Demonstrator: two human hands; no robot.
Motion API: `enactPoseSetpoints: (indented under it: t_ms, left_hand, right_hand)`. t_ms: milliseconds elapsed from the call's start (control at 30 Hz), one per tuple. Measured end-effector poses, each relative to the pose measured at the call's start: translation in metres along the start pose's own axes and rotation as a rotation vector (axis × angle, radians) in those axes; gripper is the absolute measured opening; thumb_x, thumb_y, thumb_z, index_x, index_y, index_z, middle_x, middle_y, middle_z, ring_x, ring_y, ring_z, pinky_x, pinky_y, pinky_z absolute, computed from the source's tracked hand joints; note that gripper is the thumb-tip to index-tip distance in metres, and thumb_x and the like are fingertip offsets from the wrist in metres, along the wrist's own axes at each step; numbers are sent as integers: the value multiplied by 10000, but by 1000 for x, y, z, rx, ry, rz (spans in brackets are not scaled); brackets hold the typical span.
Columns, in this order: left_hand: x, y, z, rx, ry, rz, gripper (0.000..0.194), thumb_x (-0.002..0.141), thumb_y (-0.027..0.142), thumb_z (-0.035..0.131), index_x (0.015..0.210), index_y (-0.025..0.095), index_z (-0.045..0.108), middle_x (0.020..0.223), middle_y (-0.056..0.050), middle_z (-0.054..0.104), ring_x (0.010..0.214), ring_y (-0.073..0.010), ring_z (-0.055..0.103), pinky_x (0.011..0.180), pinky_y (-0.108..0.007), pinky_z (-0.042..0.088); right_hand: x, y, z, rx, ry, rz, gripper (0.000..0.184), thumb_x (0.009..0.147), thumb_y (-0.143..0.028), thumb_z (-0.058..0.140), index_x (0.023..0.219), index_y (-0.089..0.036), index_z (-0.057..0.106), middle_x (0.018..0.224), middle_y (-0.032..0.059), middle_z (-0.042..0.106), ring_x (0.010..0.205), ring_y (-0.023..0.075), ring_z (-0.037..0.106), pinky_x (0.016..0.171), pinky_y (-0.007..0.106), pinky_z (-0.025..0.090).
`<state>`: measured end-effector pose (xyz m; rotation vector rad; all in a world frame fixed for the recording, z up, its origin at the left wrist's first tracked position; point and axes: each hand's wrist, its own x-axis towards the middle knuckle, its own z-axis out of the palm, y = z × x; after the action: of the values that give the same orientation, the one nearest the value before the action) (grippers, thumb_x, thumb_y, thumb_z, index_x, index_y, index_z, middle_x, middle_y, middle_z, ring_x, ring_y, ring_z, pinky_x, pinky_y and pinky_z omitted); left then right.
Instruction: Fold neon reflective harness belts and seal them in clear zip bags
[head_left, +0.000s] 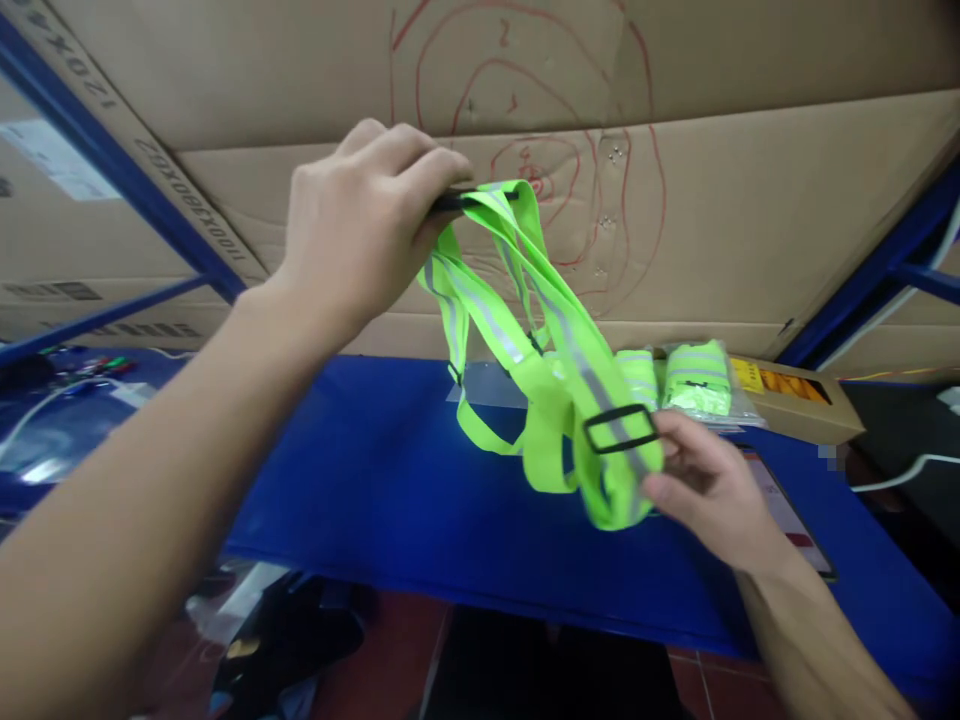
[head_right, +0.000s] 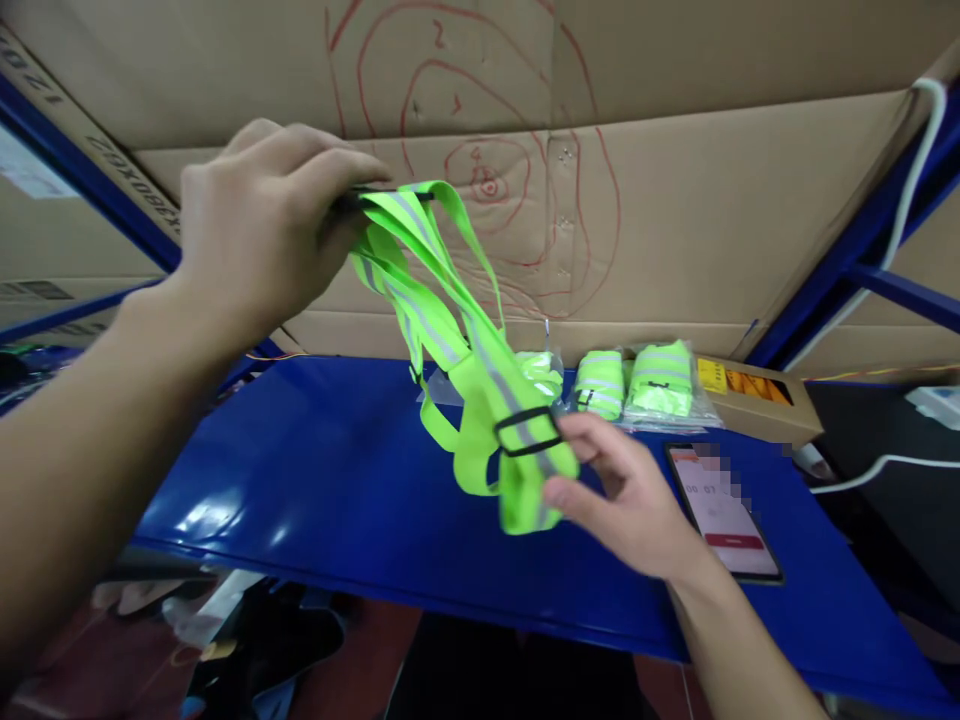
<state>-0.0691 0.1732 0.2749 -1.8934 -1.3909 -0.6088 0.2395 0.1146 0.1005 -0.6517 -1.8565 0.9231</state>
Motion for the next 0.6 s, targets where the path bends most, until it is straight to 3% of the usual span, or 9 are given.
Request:
enactPoseSetpoints:
  t_ms: [33,100,167,233,333,400,433,500,600]
  left_hand:
    - [2,0,3,-64,38,-37,319,1036,352,505,1320,260,617,1339,8,628,1230,-170,533,1002,-326,455]
    - [6,3,8,-211,101,-148,252,1013,329,581,1229,206,620,1248,47,630,1137,-86,512,1023,-250,426]
    - [7,10,10,-362,137,-196,208,994,308,626,1147,168,627,1172,55,641,1095,-57,504,1021,-216,422]
    - [5,21,5,-515,191,-113,190,975,293,659,1102,151,654,1186,16,659,1148,-75,539,1040,-228,436]
    - [1,33,-11,-670,216,70,195,954,289,691,1091,150,684,1248,-48,675,1262,-131,572,1106,-282,435]
    - [0,35,-21,-745,182,117,201,936,285,711,1081,149,685,1233,-56,697,1259,-161,598,1113,-316,448]
    - [0,34,-25,-802,162,121,199,932,284,710,1075,148,681,1238,-57,702,1249,-175,614,1102,-330,465]
    - [1,32,-28,-953,94,97,176,940,278,670,1057,145,672,1330,-65,672,1245,-201,635,1065,-349,503]
    - [2,31,-26,-1110,-63,-17,216,980,270,524,1099,142,651,1488,-64,570,1274,-225,639,1015,-371,534]
  right_hand:
    - [-2,-6,6,-98,-97,-43,399,963,-305,677,1349,-318,580,1118,33,748,975,204,721,835,317,595]
    - [-6,-17,19,-311,-294,-177,519,965,-157,611,1459,-289,524,1356,82,686,1260,245,642,1074,404,523]
    - [-6,-24,31,-416,-381,-332,512,946,-68,542,1422,-255,569,1422,94,649,1334,257,597,1151,449,463]
    - [-1,-24,34,-417,-285,-386,469,937,-57,541,1356,-256,613,1347,83,691,1268,243,636,1115,431,495]
    - [19,-16,24,-358,128,-267,415,952,-135,608,1336,-293,601,1255,73,701,1188,239,659,1051,422,536]
    - [39,-10,15,-311,373,-218,460,945,-219,664,1383,-311,555,1358,87,625,1267,272,608,1087,478,511]
    - [49,-8,11,-292,431,-230,536,930,-269,699,1430,-315,511,1434,96,567,1336,293,559,1123,509,480]
    - [68,-8,7,-275,420,-287,745,884,-370,765,1530,-325,396,1575,96,431,1471,334,421,1203,564,383]
    - [92,-16,10,-203,270,-332,934,850,-503,784,1605,-347,256,1667,58,309,1554,349,285,1240,578,316]
